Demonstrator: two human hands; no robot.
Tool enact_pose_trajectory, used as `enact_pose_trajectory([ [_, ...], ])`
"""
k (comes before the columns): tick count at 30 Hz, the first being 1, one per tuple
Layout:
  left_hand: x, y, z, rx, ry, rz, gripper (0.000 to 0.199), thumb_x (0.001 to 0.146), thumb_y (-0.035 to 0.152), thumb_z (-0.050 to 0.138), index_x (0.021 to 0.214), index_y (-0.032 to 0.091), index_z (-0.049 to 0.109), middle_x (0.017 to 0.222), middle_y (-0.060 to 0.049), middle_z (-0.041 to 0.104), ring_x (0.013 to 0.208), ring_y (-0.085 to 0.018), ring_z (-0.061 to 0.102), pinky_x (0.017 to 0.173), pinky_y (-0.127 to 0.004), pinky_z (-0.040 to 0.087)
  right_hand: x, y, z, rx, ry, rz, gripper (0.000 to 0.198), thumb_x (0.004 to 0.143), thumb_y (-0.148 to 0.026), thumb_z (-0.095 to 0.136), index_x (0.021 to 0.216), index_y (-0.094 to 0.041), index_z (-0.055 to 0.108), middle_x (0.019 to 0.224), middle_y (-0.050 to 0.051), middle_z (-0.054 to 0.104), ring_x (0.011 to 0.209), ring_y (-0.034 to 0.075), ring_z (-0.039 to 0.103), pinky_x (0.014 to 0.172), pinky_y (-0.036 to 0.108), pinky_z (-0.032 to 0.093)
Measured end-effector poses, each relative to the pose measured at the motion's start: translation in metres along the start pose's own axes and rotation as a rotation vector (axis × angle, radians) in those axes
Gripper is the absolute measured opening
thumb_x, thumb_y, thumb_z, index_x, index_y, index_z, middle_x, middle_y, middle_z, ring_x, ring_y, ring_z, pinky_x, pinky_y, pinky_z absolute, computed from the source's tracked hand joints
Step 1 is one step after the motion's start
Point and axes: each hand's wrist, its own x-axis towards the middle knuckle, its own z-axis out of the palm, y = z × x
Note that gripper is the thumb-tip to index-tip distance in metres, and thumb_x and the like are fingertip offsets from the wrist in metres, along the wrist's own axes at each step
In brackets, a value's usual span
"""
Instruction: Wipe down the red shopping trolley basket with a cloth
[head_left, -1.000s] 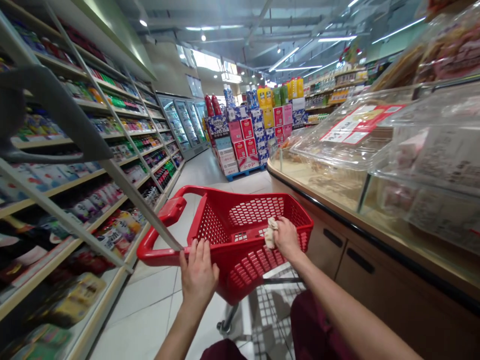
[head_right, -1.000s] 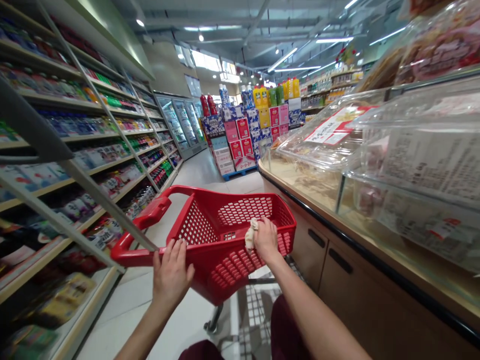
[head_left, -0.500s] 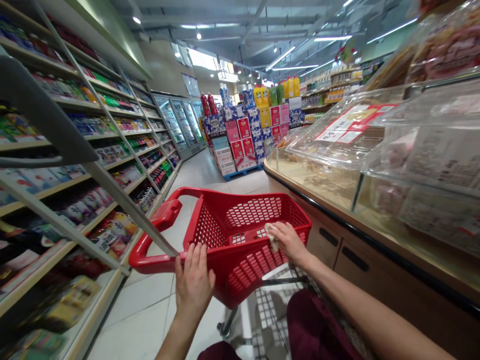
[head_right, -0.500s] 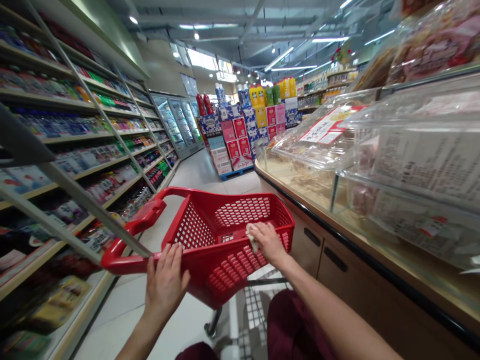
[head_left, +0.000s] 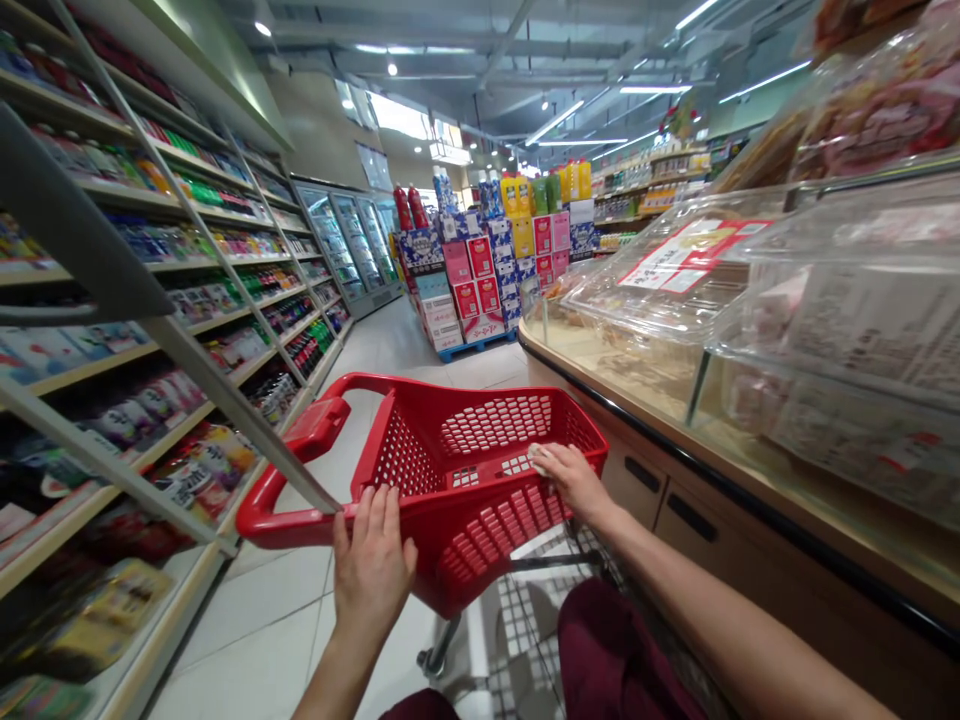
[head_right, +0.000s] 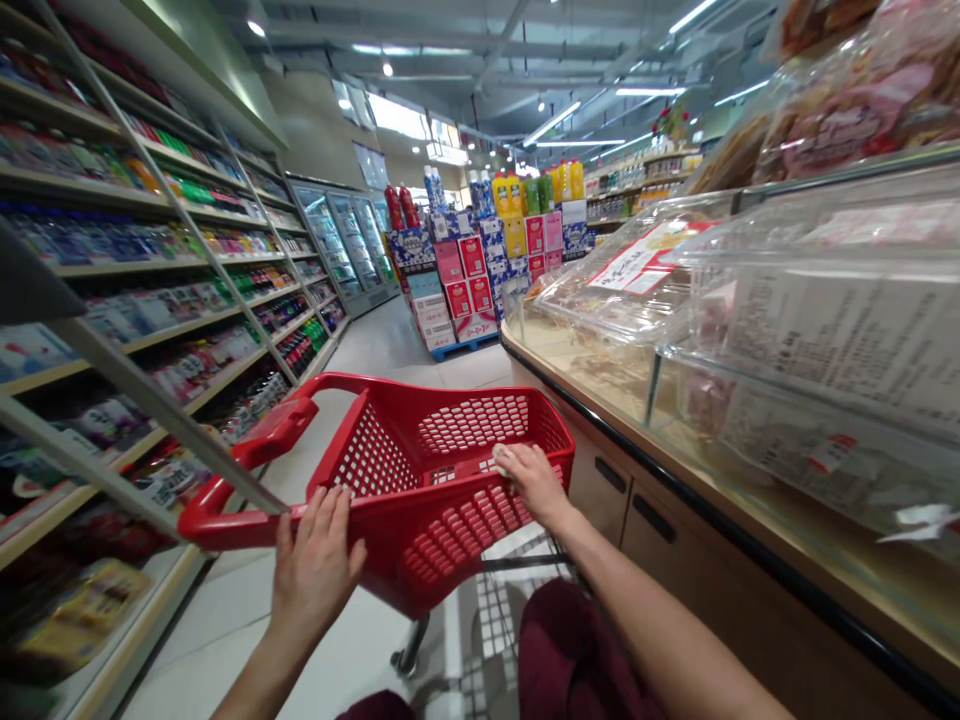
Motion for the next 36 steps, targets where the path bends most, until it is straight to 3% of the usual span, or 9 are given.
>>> enact_pose_trajectory([
  [3,0.000,0.002,0.002,-0.007,0.007,-0.006,0.055,0.070,0.019,0.039,0.123,0.005,0.040,0.127,-0.016,0.045,0.123,-0.026,0.031,0.105,-0.047,0.009,-0.011,0.036,-0.009,-0.069,0.130,0.267,0.044,0.075,-0.004,0.035,0.108,-0.021,0.058,0.119,0.008,0.053,0.114,0.021,0.043,0.093,0.044,0.033],
  [5,0.001,0.003,0.002,-0.001,0.014,-0.018,0.054,0.070,0.020,0.039,0.122,0.005,0.041,0.127,-0.017,0.046,0.123,-0.027,0.032,0.104,-0.048,0.009,-0.013,0.031,-0.003,-0.091,0.189,0.352,0.046,0.073,-0.002,0.033,0.108,-0.019,0.058,0.120,0.010,0.052,0.117,0.022,0.040,0.093,0.045,0.033],
  [10,0.002,-0.001,0.003,0.017,0.008,-0.014,0.056,0.070,0.020,0.039,0.124,0.007,0.039,0.127,-0.016,0.045,0.122,-0.026,0.032,0.104,-0.048,0.011,-0.009,-0.006,0.014,0.001,0.058,0.009,0.058,0.072,0.001,0.032,0.120,-0.026,0.047,0.130,0.002,0.044,0.126,0.017,0.027,0.098,0.045,0.028],
  [16,0.000,0.000,0.003,0.025,0.018,-0.024,0.054,0.070,0.020,0.038,0.122,0.003,0.041,0.128,-0.017,0.044,0.122,-0.028,0.032,0.104,-0.049,0.010,-0.017,0.027,0.003,-0.092,0.194,0.417,0.056,0.072,-0.001,0.031,0.120,-0.024,0.049,0.127,0.008,0.047,0.123,0.023,0.032,0.096,0.051,0.028],
  [21,0.001,-0.001,0.002,0.018,0.029,-0.017,0.055,0.071,0.020,0.037,0.122,0.002,0.040,0.128,-0.018,0.043,0.122,-0.029,0.032,0.104,-0.049,0.011,-0.014,-0.005,0.015,-0.038,0.070,0.068,0.060,0.070,0.002,0.032,0.123,-0.023,0.045,0.132,0.004,0.041,0.127,0.019,0.025,0.100,0.044,0.027],
  [23,0.000,-0.002,0.002,0.022,0.026,0.002,0.055,0.071,0.020,0.037,0.123,0.003,0.039,0.129,-0.017,0.043,0.122,-0.028,0.032,0.104,-0.048,0.011,-0.014,0.001,0.011,-0.070,0.065,0.116,0.058,0.069,0.002,0.032,0.120,-0.022,0.049,0.130,0.005,0.044,0.126,0.020,0.028,0.099,0.045,0.027],
  [27,-0.002,0.001,0.001,0.033,0.029,0.000,0.055,0.070,0.020,0.038,0.122,0.002,0.041,0.128,-0.018,0.044,0.122,-0.029,0.032,0.104,-0.049,0.012,-0.018,0.023,0.002,-0.154,0.189,0.428,0.052,0.072,-0.001,0.031,0.116,-0.019,0.053,0.125,0.010,0.049,0.121,0.024,0.035,0.095,0.048,0.032],
  [33,-0.002,-0.002,0.000,0.019,0.054,0.009,0.054,0.071,0.019,0.037,0.122,0.003,0.040,0.128,-0.017,0.044,0.121,-0.028,0.034,0.104,-0.048,0.013,-0.018,-0.007,0.012,-0.063,0.079,0.107,0.056,0.070,0.000,0.033,0.119,-0.022,0.049,0.130,0.004,0.044,0.125,0.018,0.029,0.101,0.042,0.027],
  [36,-0.004,-0.007,0.000,0.012,0.064,0.035,0.052,0.071,0.019,0.038,0.121,0.004,0.043,0.125,-0.016,0.047,0.119,-0.027,0.037,0.104,-0.047,0.014,-0.020,0.012,0.004,-0.097,0.113,0.269,0.053,0.070,-0.001,0.032,0.116,-0.019,0.052,0.127,0.008,0.047,0.122,0.022,0.034,0.098,0.048,0.028],
])
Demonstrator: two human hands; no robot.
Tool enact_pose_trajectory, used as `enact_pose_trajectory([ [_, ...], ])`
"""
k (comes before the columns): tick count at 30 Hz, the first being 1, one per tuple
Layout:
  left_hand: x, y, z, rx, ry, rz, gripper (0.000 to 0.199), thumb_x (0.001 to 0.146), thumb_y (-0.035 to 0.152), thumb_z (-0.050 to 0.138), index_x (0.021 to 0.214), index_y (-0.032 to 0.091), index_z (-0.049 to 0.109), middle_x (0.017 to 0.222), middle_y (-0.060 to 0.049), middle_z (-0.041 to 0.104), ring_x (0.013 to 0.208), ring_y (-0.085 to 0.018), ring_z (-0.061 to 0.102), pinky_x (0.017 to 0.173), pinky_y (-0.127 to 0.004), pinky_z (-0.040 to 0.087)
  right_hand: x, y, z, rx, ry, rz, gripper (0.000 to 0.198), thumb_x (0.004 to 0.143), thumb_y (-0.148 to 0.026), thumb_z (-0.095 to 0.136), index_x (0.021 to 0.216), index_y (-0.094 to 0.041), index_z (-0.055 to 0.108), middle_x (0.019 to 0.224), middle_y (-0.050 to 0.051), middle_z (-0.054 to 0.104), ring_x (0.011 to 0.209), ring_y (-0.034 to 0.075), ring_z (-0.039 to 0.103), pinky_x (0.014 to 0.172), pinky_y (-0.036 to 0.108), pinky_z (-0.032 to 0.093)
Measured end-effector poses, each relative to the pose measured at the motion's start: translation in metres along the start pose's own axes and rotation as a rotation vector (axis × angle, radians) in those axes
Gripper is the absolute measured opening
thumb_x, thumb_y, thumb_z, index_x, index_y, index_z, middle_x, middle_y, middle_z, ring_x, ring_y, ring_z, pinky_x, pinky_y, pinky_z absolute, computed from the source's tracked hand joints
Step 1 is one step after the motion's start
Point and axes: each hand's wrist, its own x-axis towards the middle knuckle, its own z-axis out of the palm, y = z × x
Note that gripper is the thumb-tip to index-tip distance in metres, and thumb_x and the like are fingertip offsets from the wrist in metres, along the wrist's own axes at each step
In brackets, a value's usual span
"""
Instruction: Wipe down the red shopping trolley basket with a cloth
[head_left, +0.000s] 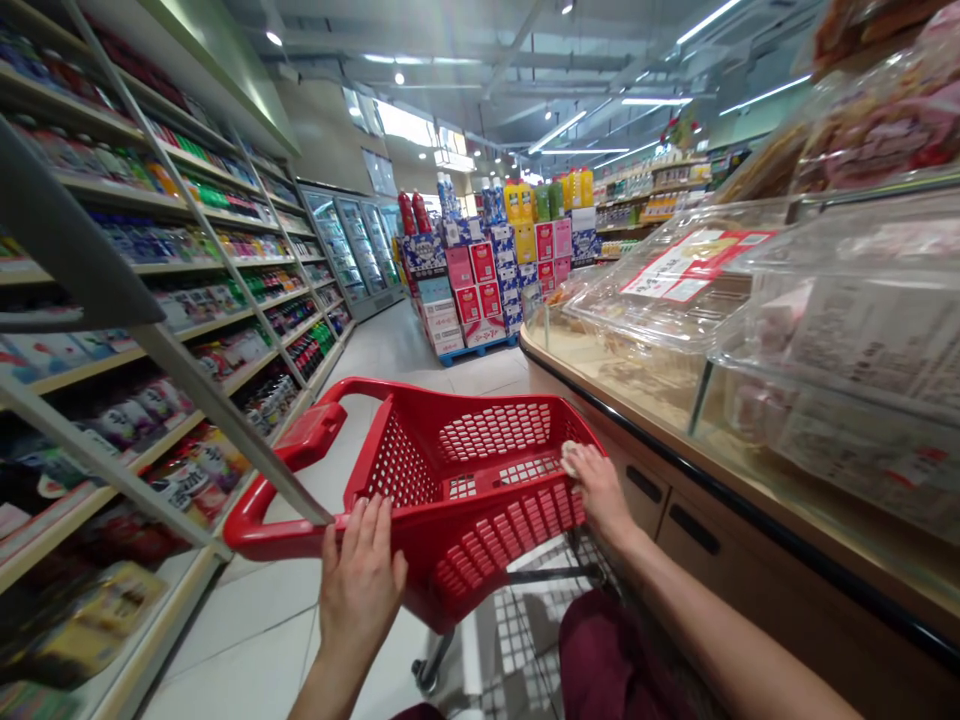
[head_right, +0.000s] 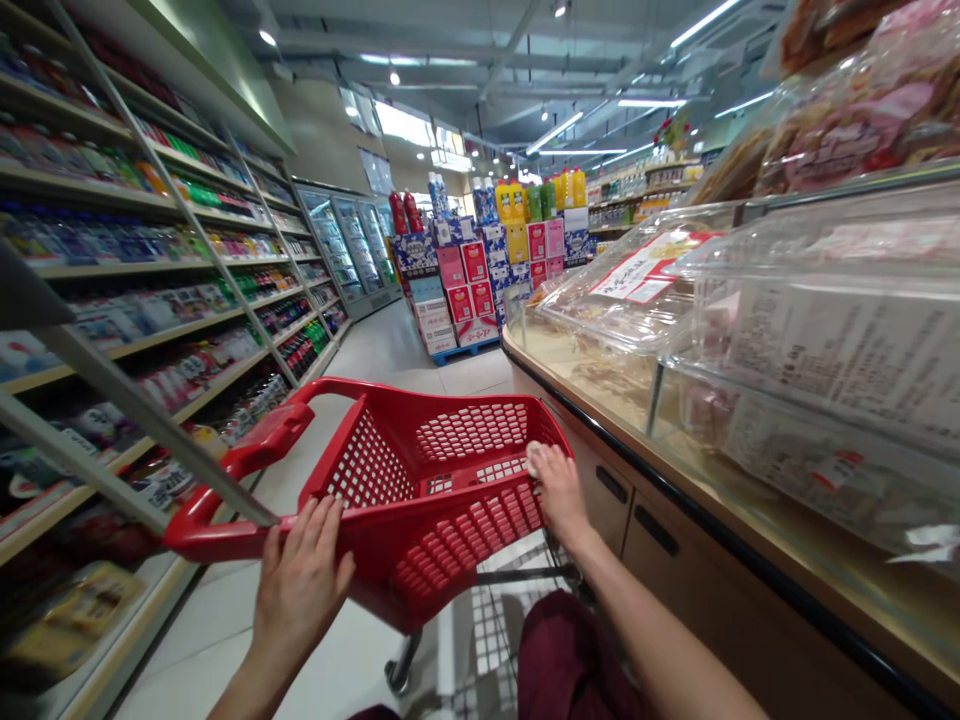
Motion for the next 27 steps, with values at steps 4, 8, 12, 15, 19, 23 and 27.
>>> enact_pose_trajectory([
  [4,-0.006,0.004,0.001,0.022,0.035,-0.032,0.050,0.071,0.020,0.039,0.118,0.002,0.045,0.122,-0.018,0.050,0.117,-0.028,0.039,0.103,-0.049,0.015,0.000,0.018,-0.001,-0.005,0.111,0.149,0.053,0.072,-0.002,0.030,0.116,-0.018,0.053,0.125,0.009,0.048,0.122,0.023,0.034,0.096,0.048,0.031],
  [8,-0.010,0.003,0.000,0.008,0.056,-0.036,0.051,0.071,0.021,0.039,0.119,0.004,0.044,0.121,-0.018,0.050,0.117,-0.029,0.038,0.102,-0.050,0.016,-0.010,-0.011,0.010,0.072,0.048,-0.123,0.055,0.072,-0.002,0.033,0.121,-0.022,0.048,0.130,0.003,0.044,0.126,0.019,0.028,0.100,0.042,0.028],
  [12,-0.012,-0.004,-0.002,-0.024,0.033,0.002,0.050,0.072,0.022,0.040,0.120,0.009,0.044,0.120,-0.014,0.052,0.116,-0.026,0.041,0.102,-0.048,0.017,-0.006,-0.013,0.013,0.073,0.024,-0.154,0.056,0.069,-0.001,0.035,0.118,-0.023,0.050,0.130,0.004,0.044,0.125,0.020,0.029,0.100,0.045,0.026],
  [15,-0.010,-0.001,-0.004,-0.036,0.037,0.018,0.049,0.071,0.022,0.041,0.118,0.010,0.047,0.117,-0.014,0.055,0.112,-0.027,0.043,0.101,-0.047,0.020,0.011,-0.001,0.012,0.077,0.012,-0.057,0.055,0.068,0.001,0.035,0.114,-0.022,0.054,0.127,0.005,0.047,0.123,0.021,0.033,0.100,0.046,0.027],
  [19,-0.005,0.022,-0.007,-0.091,0.042,0.015,0.048,0.071,0.020,0.042,0.117,0.009,0.049,0.116,-0.013,0.055,0.111,-0.026,0.044,0.101,-0.044,0.021,0.029,-0.031,0.017,0.143,-0.029,0.053,0.053,0.070,0.001,0.033,0.112,-0.022,0.056,0.124,0.007,0.050,0.120,0.021,0.037,0.097,0.047,0.030],
  [23,-0.003,0.041,-0.013,-0.145,0.127,0.021,0.048,0.069,0.018,0.044,0.116,0.010,0.048,0.118,-0.012,0.054,0.112,-0.024,0.044,0.101,-0.040,0.023,0.020,-0.108,0.025,0.345,-0.048,-0.167,0.051,0.075,-0.001,0.033,0.117,-0.023,0.052,0.125,0.006,0.049,0.122,0.021,0.036,0.098,0.046,0.031],
  [27,-0.010,0.013,-0.032,-0.180,0.243,0.195,0.044,0.072,0.014,0.043,0.116,0.015,0.047,0.114,-0.006,0.057,0.111,-0.018,0.046,0.102,-0.037,0.023,0.019,-0.132,0.022,0.481,-0.090,-0.333,0.050,0.075,-0.003,0.035,0.117,-0.024,0.052,0.125,0.006,0.049,0.120,0.019,0.038,0.099,0.045,0.032],
])
